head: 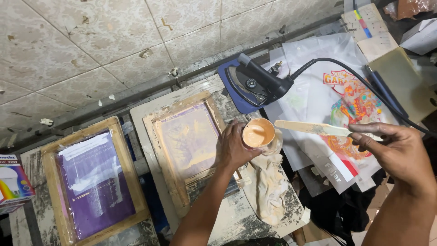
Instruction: The person stirs a container of orange paste with a wooden stick, then uses a squeegee to spread the paste evenly across a screen printing frame. The person repeatedly scrapes the paste across the screen to ensure full coverage.
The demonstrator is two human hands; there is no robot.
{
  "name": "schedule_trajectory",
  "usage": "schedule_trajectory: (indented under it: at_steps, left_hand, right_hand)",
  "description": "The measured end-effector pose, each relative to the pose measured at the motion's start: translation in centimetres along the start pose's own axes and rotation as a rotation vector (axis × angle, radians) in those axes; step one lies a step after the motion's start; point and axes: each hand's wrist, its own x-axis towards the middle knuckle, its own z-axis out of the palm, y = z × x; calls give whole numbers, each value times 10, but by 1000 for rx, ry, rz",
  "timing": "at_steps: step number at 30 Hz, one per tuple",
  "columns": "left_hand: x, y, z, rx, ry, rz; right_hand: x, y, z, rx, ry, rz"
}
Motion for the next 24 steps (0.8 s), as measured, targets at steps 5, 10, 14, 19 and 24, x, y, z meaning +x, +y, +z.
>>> schedule_trajectory:
  at_steps: [5, 10, 14, 19, 24]
  left_hand:
    - [-1, -7, 20, 54, -3, 37]
    - [2, -10, 34, 86, 33, -20]
    - [-3, -8, 11, 92, -55, 55]
    - [-29, -4, -31, -1, -85, 55]
    - [-92, -17, -85, -319, 236, -116]
  right_hand:
    - [-11, 5, 5, 19, 15, 3]
    - [-15, 19, 13, 63, 33, 51]
    - [-12, 47, 25, 245, 83, 35]
    - [-16, 73, 46, 566, 63, 118]
    - [-40, 64, 82, 797, 22, 266]
